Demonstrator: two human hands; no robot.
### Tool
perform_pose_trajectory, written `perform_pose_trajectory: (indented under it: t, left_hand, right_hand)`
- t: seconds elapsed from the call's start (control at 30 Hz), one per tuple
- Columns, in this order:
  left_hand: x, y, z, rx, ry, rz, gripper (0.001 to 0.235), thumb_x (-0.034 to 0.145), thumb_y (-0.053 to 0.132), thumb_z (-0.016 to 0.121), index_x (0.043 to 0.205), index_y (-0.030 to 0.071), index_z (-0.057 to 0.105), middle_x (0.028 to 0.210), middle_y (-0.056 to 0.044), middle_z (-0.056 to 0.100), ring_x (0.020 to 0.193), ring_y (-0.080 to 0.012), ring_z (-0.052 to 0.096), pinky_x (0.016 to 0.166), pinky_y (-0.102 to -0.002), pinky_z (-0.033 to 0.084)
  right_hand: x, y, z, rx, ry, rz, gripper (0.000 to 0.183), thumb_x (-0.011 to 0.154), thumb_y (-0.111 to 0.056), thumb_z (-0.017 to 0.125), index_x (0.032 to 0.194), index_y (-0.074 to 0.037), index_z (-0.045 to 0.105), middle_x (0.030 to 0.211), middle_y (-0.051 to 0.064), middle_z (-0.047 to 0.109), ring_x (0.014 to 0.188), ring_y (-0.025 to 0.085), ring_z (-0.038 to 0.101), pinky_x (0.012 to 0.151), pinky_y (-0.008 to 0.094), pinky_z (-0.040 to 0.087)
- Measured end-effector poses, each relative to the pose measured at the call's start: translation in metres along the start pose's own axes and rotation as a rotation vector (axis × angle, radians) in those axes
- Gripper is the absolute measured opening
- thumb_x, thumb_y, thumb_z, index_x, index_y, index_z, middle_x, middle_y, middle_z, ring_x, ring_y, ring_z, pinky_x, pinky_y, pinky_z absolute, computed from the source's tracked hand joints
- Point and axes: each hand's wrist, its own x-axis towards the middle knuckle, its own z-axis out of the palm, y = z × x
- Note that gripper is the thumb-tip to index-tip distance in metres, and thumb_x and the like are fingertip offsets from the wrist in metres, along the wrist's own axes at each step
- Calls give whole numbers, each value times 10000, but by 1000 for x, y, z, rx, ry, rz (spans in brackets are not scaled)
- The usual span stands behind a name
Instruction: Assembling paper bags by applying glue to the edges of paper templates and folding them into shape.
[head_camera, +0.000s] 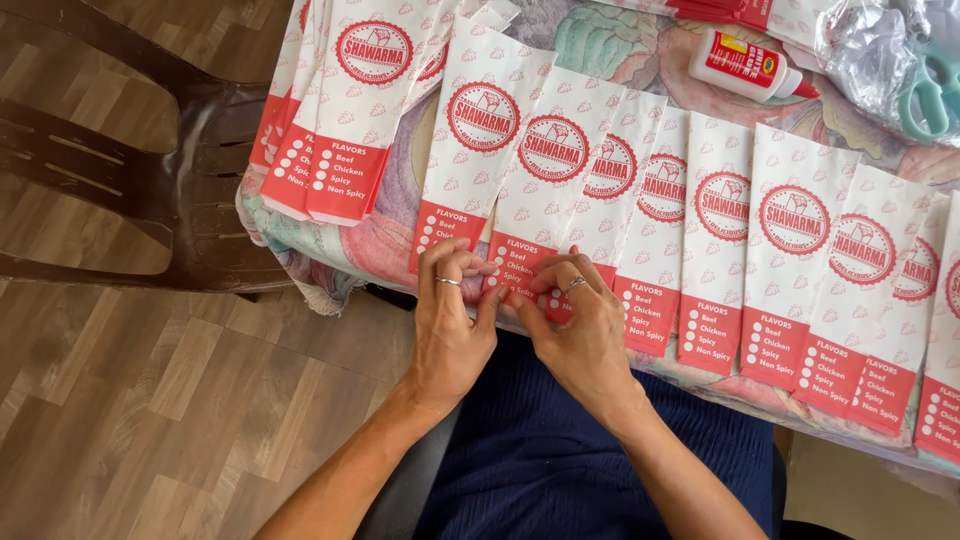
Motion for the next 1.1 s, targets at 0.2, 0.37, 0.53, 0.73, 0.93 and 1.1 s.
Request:
perform_pose_trajectory:
  t: [0.2,0.37,0.53,0.73,0.93,1.1]
  left_hand:
    - [3,-4,-2,-69,-5,-30,162,977,28,659,1078,33,533,1249,-158,526,983,-288,761,918,-427,594]
    - [1,4,2,-63,22,-10,91,1014,-27,559,1091,9,525,1263,-181,500,959,-310,768,891,-424,609]
    - [-10,-3,8,105,-18,85,350,956,204,726,1192,27,537,1410,-212,431,1213,-425,636,1020,-492,536]
    - [-2,7,4,-50,-22,-7,254,984,4,631,1187,6,478,1372,-192,407,1040,-312,746,951,-457,596]
    - [11,9,-17,-95,51,117,205,1007,-136,467,1127,4,557,1273,-154,504,1022,-317,757,903,-419,620]
    - [35,-8,-72,23,152,266,166,959,-115,589,1051,-2,670,1141,-139,686,1164,-362,680,937,-416,586]
  right_hand:
    - [3,2,-10,14,-85,28,162,772,4,838,831,-51,697,957,92,726,944,312,746,990,463,538]
    - [3,4,-15,44,-99,67,151,755,21,840,819,-45,721,939,111,742,920,334,750,938,455,559]
    - [5,5,-17,40,-113,50,166,742,18,848,821,-53,721,951,97,747,902,325,748,842,402,565]
    - [3,6,-18,15,-120,41,167,761,-13,839,867,-71,725,995,86,749,919,309,745,837,394,563]
    - [-3,2,-7,-28,-72,-40,222,740,38,773,928,-65,715,1042,100,718,949,316,743,823,388,583]
    - [-6,-16,1,-134,63,-186,373,742,158,637,1064,-30,649,1195,171,612,1094,386,697,933,461,570]
